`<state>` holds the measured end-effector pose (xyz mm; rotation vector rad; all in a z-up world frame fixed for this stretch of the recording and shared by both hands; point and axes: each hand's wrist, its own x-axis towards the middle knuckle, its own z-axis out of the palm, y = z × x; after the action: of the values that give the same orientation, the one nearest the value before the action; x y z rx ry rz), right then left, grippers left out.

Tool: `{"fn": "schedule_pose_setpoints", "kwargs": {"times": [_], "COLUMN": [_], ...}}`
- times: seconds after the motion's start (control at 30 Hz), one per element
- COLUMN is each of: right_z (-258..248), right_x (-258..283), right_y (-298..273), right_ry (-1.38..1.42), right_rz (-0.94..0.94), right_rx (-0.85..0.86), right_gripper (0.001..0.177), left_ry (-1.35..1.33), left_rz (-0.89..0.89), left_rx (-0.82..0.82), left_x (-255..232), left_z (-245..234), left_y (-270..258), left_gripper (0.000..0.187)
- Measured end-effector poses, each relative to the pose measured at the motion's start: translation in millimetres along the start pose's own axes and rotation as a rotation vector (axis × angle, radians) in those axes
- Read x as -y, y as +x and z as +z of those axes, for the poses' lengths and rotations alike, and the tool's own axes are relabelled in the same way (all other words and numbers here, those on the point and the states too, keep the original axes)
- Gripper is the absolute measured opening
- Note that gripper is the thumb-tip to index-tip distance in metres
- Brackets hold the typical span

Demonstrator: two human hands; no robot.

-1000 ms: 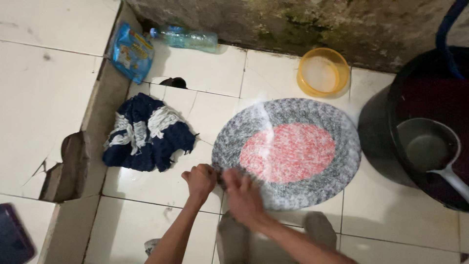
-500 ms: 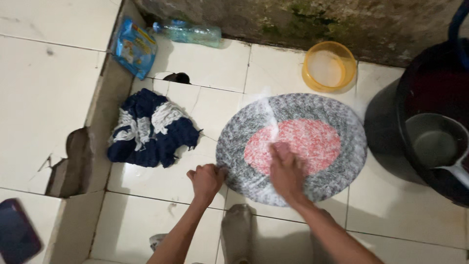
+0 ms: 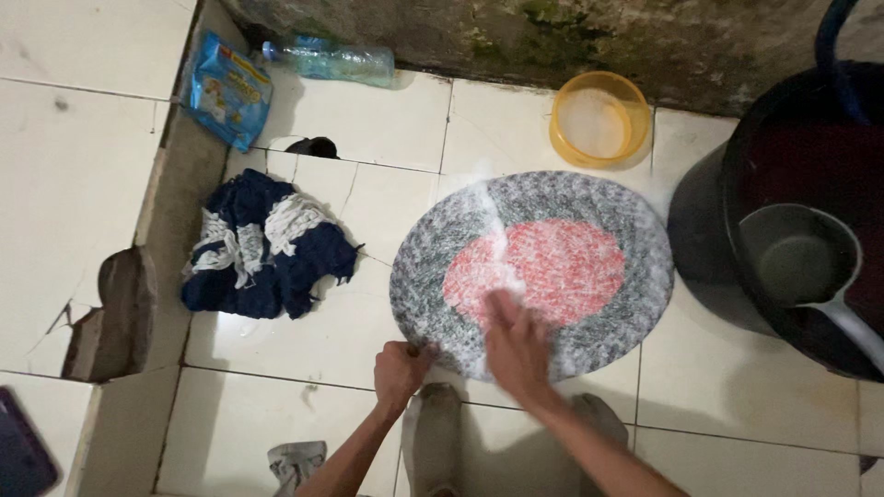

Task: The person washes a circular rug by hand on the floor, applying soap and scrubbing it with a small brush before pouring water from a plastic jug to rinse it.

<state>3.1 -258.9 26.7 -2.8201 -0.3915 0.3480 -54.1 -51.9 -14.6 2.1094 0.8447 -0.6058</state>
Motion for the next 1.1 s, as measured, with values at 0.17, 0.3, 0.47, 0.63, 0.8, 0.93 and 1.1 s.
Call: {"fn": "schedule_pose_setpoints", "kwargs": {"times": [0.17, 0.3, 0.47, 0.63, 0.8, 0.93, 1.1], "right_z": [18.4, 21.2, 9.2, 33.6, 26.2, -14.5, -19.5], "right_x": [40.8, -9.0, -75.8, -54.3, -39.3, -75.7, -89.9], "right_y": [-59.3, -45.5, -28.9, -47.5, -78.0, -48.1, -42.1], "right_ry": [-0.023, 0.286, -0.231, -0.061, -0.059, 0.088, -0.261], "right_rz": [-0.207, -0.196, -0.027, -0.329, -0.425, -0.017, -0.034], "right_rx": [0.086, 0.142, 0.073, -0.241, 0.044, 0.088, 0.028], "right_gripper": [0.06, 0.036, 0.053, 0.04, 0.054, 0.041, 0.052], "left_ry": [-0.082, -0.151, -0.15, -0.029, -0.049, -0.071, -0.056], "left_rz": [0.024, 0.01, 0.02, -0.027, -0.032, -0.057, -0.03], "left_rx": [-0.05, 0.026, -0.006, 0.032, -0.006, -0.009, 0.017], "left_x": [1.6, 3.0, -4.7, -11.1, -3.6, -4.3, -5.0], "left_z": [5.8, -5.2, -8.9, -1.5, 9.1, 5.6, 6.4], "left_y": [-1.7, -5.2, -14.1, -16.5, -10.2, -13.7, -7.3], "left_gripper": [0.037, 0.043, 0.046, 0.049, 0.045, 0.045, 0.045]}}
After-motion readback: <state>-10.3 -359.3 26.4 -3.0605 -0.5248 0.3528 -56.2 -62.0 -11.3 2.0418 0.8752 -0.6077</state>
